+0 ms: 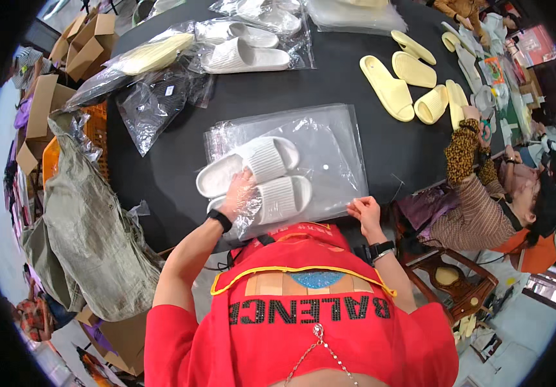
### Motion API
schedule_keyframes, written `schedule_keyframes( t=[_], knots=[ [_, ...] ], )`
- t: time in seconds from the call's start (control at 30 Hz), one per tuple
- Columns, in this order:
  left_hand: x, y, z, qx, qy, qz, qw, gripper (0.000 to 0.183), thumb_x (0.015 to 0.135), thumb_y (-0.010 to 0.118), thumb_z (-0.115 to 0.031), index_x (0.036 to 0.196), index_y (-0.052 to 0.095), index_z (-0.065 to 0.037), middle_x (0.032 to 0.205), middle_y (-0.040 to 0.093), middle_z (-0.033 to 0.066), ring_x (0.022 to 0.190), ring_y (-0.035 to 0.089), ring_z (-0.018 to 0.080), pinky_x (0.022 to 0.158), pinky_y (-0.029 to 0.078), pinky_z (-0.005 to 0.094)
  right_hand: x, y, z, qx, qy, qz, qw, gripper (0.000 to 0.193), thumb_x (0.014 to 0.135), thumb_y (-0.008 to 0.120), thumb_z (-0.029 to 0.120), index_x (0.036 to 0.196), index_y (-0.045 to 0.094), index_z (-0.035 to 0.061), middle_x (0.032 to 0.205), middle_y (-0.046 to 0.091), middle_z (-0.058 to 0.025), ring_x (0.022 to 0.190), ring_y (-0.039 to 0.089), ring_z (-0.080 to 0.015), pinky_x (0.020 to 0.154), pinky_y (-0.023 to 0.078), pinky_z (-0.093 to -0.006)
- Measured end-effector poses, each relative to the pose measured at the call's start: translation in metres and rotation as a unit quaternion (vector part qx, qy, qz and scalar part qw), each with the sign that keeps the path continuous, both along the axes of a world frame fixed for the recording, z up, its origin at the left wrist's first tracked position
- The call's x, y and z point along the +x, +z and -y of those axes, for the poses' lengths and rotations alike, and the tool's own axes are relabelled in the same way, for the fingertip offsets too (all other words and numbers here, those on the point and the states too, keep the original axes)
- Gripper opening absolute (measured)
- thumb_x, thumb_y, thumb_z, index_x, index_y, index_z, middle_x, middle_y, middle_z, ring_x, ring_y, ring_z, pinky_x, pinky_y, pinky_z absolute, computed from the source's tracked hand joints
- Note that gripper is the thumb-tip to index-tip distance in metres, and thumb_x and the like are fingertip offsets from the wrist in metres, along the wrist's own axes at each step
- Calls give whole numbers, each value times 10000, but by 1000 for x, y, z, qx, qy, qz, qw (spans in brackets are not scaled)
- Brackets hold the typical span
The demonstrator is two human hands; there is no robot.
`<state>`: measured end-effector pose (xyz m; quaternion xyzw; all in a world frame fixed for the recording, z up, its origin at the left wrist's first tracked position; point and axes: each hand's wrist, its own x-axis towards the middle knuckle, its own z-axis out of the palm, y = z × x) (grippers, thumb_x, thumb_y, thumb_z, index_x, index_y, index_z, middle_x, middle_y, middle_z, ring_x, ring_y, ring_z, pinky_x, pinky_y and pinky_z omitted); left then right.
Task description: The recorder is packing various colors and styles of sandals and shoes into plastic bags at a central manufacturing table.
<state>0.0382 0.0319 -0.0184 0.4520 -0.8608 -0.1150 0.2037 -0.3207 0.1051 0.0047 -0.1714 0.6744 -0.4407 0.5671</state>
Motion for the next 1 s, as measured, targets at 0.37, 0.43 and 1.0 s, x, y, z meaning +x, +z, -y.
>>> schedule_keyframes(
  t=[0.37, 0.43, 1.0],
  knots=[
    [138, 31, -42, 31, 352, 32, 935, 187, 630, 465, 21, 812, 505, 30, 838, 480, 206, 836, 437, 384, 726, 338, 463, -8, -4, -5, 4, -9, -30, 1000, 137, 817, 568, 82, 898, 463, 48, 792, 562, -58, 696, 587, -143, 594, 516, -258],
    [146, 50, -31, -24, 401, -56, 914, 241, 663, 442, 31, 894, 510, 55, 903, 498, 239, 880, 438, 413, 773, 344, 457, -6, 5, 4, 19, 45, -63, 997, 167, 808, 575, 90, 925, 460, 60, 809, 560, -51, 712, 581, -136, 578, 507, -256],
    [-139, 71, 58, 124, 49, -31, 991, 176, 670, 477, -38, 832, 529, 8, 908, 530, 154, 890, 494, 336, 739, 415, 444, 14, -39, 34, -151, 64, -295, 941, 275, 744, 612, 104, 945, 448, 13, 819, 587, -106, 716, 571, -178, 649, 444, -296]
  ],
)
